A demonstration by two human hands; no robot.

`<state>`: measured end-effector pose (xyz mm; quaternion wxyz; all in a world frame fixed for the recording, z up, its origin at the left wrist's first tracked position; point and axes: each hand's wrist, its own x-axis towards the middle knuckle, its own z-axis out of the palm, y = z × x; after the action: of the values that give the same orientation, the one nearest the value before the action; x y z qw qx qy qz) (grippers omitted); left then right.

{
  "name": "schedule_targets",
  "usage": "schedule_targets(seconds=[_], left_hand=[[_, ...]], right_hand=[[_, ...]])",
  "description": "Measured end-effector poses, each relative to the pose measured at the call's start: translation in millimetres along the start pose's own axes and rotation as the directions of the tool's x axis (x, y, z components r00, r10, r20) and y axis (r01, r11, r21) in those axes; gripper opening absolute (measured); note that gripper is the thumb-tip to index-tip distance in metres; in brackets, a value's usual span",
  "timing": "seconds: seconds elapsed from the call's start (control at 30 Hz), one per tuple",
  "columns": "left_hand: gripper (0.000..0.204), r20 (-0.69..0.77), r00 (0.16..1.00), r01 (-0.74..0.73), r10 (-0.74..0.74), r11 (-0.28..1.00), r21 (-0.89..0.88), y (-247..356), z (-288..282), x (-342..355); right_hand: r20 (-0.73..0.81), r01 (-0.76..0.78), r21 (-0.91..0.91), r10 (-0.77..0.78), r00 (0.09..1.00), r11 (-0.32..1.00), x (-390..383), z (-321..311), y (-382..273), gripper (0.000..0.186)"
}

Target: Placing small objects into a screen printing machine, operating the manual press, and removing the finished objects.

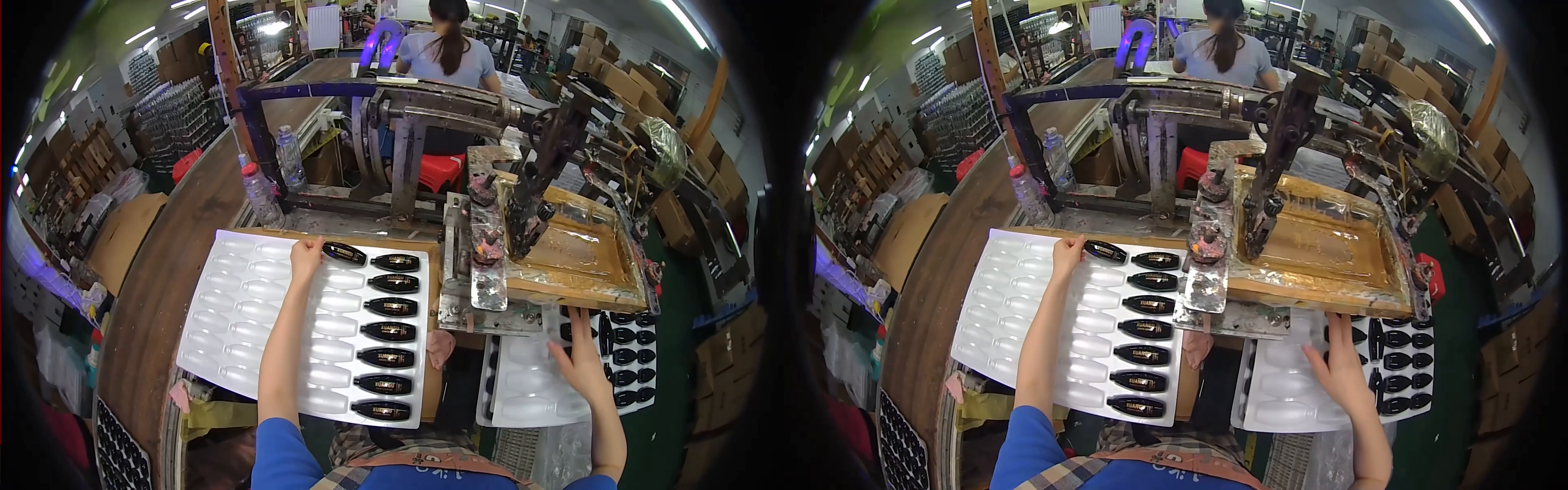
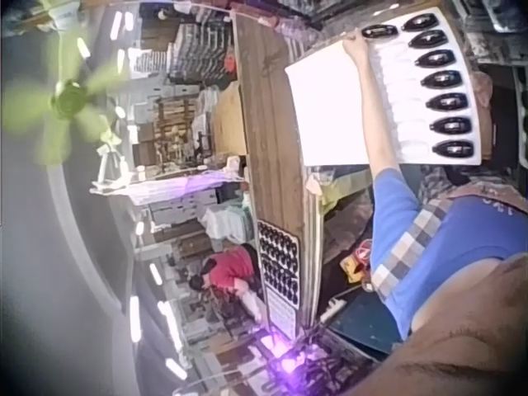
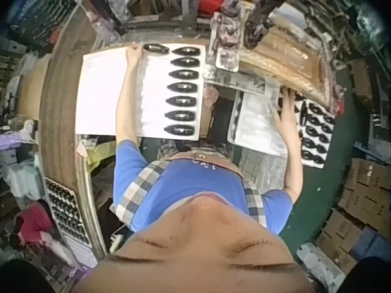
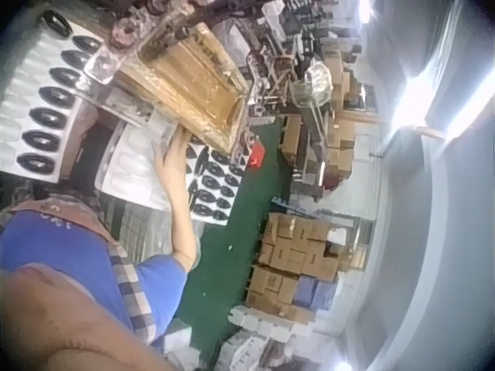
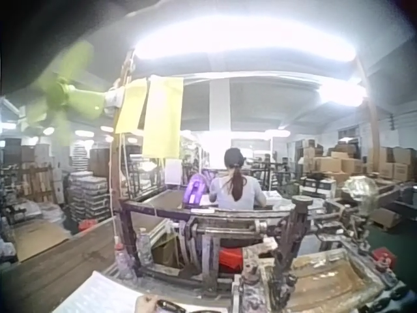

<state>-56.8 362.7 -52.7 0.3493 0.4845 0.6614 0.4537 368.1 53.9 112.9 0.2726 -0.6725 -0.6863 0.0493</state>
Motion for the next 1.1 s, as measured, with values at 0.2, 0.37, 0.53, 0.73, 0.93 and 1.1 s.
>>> schedule_targets(seconds=[0.2,0.37,0.53,0.73,0.93,1.1], left_hand=[[0.027,-0.031,0.961,-0.227,0.276,0.842,0.490,-5.7,9.5,-1.9],[0.028,-0.036,0.930,-0.310,0.365,0.836,0.452,33.7,-0.7,-27.2],[0.029,0.110,0.492,-0.841,0.864,0.439,0.318,39.1,26.6,-52.8],[0.026,0.157,0.603,-0.783,0.782,0.618,-0.075,97.6,90.3,-95.4],[0.024,0.227,0.692,-0.568,0.685,0.711,-0.416,135.6,84.2,-90.2],[0.017,0.276,0.719,-0.441,0.638,0.725,-0.528,160.4,32.6,-99.8]], right_hand=[[0.208,-0.009,-0.505,0.132,0.969,0.863,-59.6,-15.1,43.4,0.063],[0.151,-0.005,-0.505,0.094,0.984,0.863,-43.0,-34.3,34.8,0.051],[0.019,-0.222,-0.195,0.229,0.973,0.956,-34.1,-47.5,33.9,0.045],[-0.104,0.054,0.253,-0.029,0.994,0.966,11.6,-23.1,20.5,0.054],[-0.038,0.034,0.435,-0.019,0.999,0.900,69.9,27.5,-17.9,0.051],[0.142,0.140,0.176,-0.166,0.976,0.974,84.6,52.0,-37.8,0.055]])
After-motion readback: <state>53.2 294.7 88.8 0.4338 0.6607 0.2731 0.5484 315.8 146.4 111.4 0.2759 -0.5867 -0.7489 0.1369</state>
